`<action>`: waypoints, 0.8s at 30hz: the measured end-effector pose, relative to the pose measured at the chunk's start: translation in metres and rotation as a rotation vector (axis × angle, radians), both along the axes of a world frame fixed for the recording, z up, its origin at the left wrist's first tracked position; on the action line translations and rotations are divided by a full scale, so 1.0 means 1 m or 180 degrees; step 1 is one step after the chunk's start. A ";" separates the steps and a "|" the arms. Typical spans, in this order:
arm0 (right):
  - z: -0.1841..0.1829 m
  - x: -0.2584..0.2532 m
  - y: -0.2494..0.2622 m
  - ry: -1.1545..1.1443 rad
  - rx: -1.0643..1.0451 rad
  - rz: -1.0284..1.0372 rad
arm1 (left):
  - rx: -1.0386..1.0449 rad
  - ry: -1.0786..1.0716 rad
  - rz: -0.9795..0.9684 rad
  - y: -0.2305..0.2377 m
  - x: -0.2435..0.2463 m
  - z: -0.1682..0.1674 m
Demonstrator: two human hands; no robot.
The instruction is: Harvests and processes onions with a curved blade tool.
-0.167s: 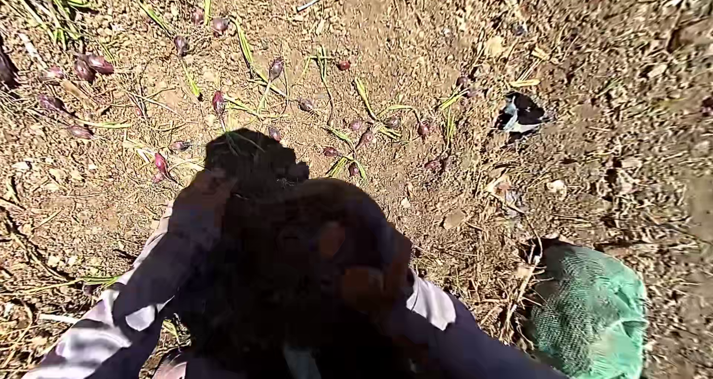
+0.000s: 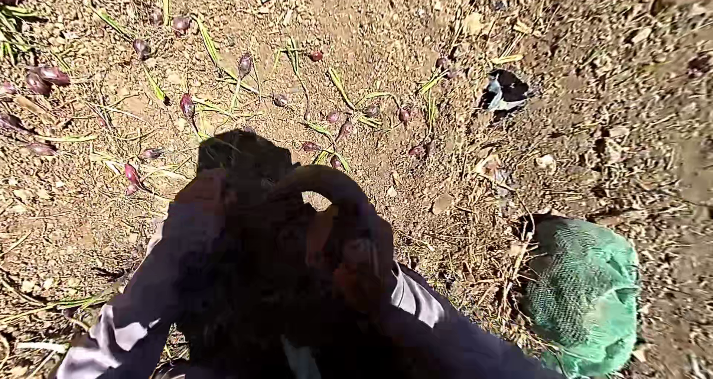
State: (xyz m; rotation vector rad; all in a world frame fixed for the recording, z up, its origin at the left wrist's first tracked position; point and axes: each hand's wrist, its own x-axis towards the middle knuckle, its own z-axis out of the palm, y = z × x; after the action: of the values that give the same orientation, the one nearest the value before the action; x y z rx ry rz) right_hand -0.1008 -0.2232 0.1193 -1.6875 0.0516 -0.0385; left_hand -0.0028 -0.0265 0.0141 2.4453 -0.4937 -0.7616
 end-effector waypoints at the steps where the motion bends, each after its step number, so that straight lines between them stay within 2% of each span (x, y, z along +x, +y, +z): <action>1: 0.004 -0.009 -0.010 -0.0060 0.0132 -0.0049 | -0.0267 -0.0124 0.0077 -0.009 -0.015 -0.004; 3: 0.028 -0.027 -0.031 -0.0202 0.0742 -0.0065 | -0.0188 0.0130 0.0166 -0.013 -0.038 -0.018; 5: 0.055 -0.034 -0.050 -0.0602 0.1550 0.0004 | 0.0006 0.0551 0.0440 0.002 -0.044 -0.024; 7: 0.075 -0.023 -0.052 -0.0679 0.1401 0.0111 | 0.0026 0.0861 0.0861 0.025 -0.037 -0.015; 8: 0.070 -0.018 -0.048 -0.0547 0.1172 0.0120 | -0.0111 0.0779 0.1015 0.036 -0.034 -0.011; 10: 0.022 -0.002 -0.027 -0.0154 0.0492 0.0172 | -0.0455 0.0666 0.1108 0.043 -0.020 -0.004; 11: -0.020 -0.001 -0.011 -0.0232 0.0307 0.0195 | -0.0526 0.0645 0.0996 0.038 -0.015 -0.002; 12: -0.065 -0.007 0.003 -0.0480 0.0376 0.0127 | -0.0386 0.0684 0.0809 0.026 -0.012 0.003; 13: -0.077 -0.016 0.016 -0.0083 0.0389 -0.0112 | -0.0064 0.0619 0.0480 0.014 -0.010 0.006; 15: -0.057 -0.025 0.019 0.0672 0.0563 -0.0323 | 0.0594 0.0611 -0.0121 -0.013 -0.018 -0.002; 16: -0.039 -0.027 0.011 0.0672 0.0668 -0.0319 | 0.0869 0.0706 -0.0297 -0.025 -0.029 -0.009; 18: 0.001 -0.034 -0.016 0.0248 0.0930 -0.0110 | 0.1393 0.1246 -0.0699 -0.035 -0.050 -0.013; 20: 0.033 -0.033 -0.042 -0.0235 0.1258 0.0046 | 0.1490 0.1507 -0.0860 -0.031 -0.049 -0.006; 22: 0.043 -0.025 -0.053 -0.0555 0.1394 -0.0005 | 0.0824 0.1193 -0.0064 -0.004 -0.038 -0.005; 23: 0.034 -0.022 -0.055 -0.0574 0.1286 -0.0024 | 0.0345 0.0804 0.0439 0.012 -0.032 -0.006; 24: 0.018 -0.021 -0.054 -0.0538 0.0898 -0.0067 | -0.0103 0.0437 0.0812 0.024 -0.024 -0.005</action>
State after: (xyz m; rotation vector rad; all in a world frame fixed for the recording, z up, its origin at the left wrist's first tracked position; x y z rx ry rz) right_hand -0.1223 -0.2775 0.1369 -1.3966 -0.0503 -0.1813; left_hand -0.0265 -0.0020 0.0087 2.3467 -0.1370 -0.7979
